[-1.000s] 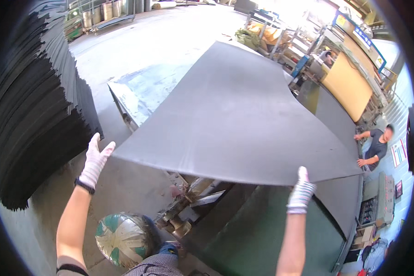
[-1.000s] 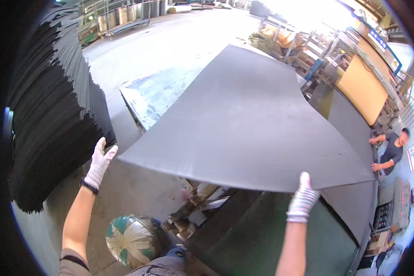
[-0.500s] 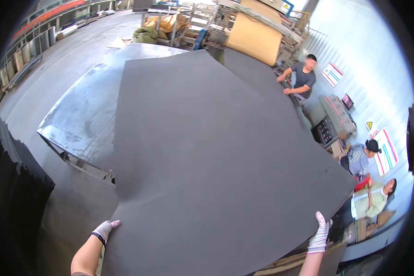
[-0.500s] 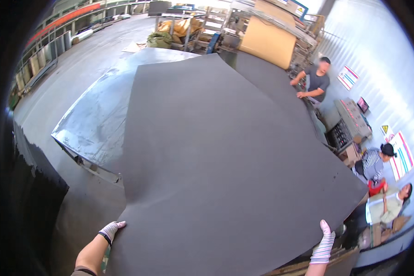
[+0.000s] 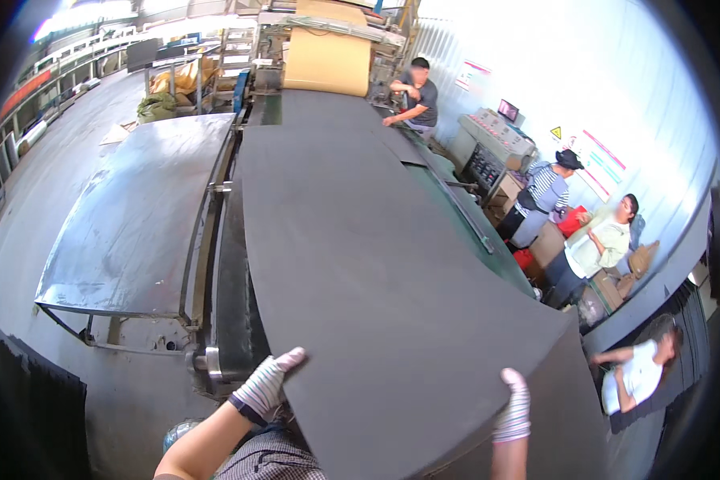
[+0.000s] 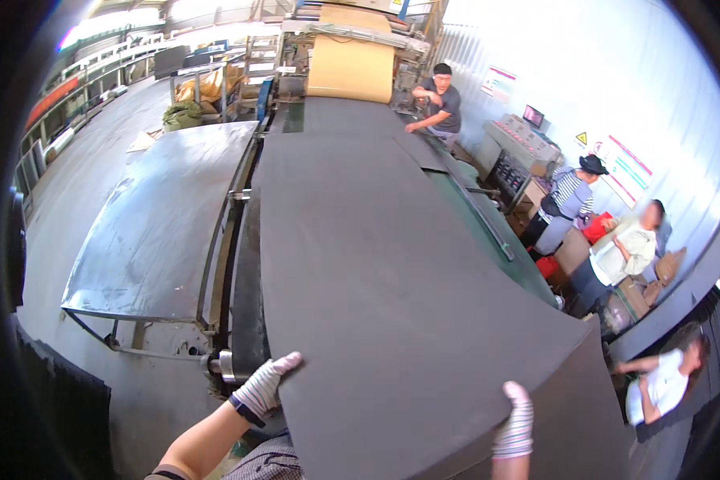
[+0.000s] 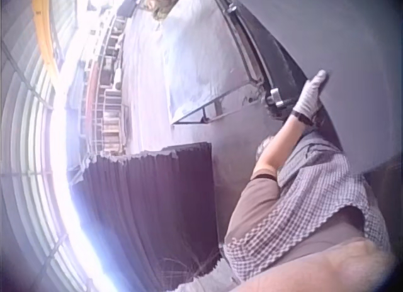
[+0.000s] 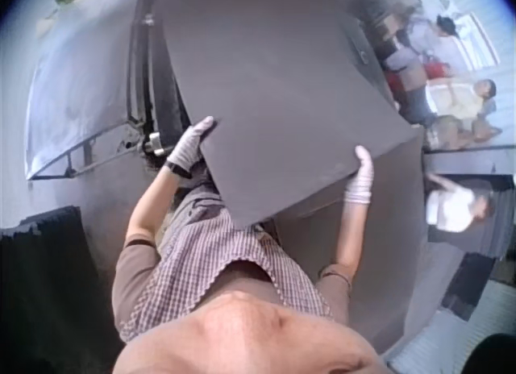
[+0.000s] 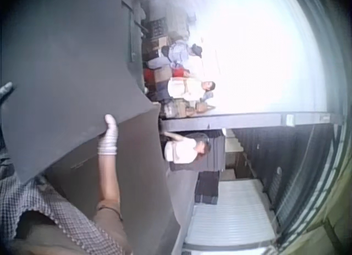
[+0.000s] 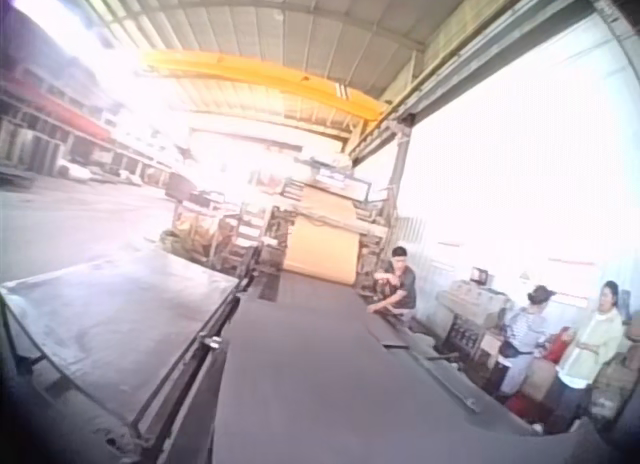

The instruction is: Receiving and stacking large foam or rubber sheets coming off an industrial production machine.

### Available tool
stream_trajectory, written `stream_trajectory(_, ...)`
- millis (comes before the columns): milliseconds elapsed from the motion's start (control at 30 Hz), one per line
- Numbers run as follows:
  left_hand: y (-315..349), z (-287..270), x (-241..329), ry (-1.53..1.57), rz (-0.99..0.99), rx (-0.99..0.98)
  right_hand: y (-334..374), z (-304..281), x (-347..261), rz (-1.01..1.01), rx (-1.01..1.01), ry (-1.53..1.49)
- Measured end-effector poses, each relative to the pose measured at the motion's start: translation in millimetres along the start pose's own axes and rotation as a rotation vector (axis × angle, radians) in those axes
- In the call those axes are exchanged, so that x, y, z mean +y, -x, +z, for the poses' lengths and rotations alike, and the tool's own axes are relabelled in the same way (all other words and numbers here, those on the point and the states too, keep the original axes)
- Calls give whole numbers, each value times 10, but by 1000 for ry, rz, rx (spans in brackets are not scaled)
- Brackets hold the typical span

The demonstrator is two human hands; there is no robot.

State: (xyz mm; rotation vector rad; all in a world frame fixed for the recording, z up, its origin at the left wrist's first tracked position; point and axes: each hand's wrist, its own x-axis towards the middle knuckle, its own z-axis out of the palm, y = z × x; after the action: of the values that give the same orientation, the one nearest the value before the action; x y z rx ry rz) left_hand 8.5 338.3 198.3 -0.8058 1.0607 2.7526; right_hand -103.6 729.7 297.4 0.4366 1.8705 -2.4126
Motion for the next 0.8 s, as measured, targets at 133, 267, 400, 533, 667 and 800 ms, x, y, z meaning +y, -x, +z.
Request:
stream_trajectory(133,426,826,-299,-17,-241,-271,303,-754,-848,-150,31,-159)
stream_trajectory(267,557,1110,-666,-50,-451,-396,640,-1007,-1372,-228,5,-198)
stream_trajectory(400,516,1110,-927,-181,-479,-440,659,-1187,-1441,-235,-17,-164)
stream_trajectory(533,481,1134,-704,-39,-420,-490,409,-1421,-1285,-211,216,-31)
stream_trajectory(667,-232,888,-479,-283,-501,-314,433,-676,-1102,-303,174,153)
stream_trajectory(800,-969,671,-337,153,-638,-265,-35,-379,-725,-158,262,-7)
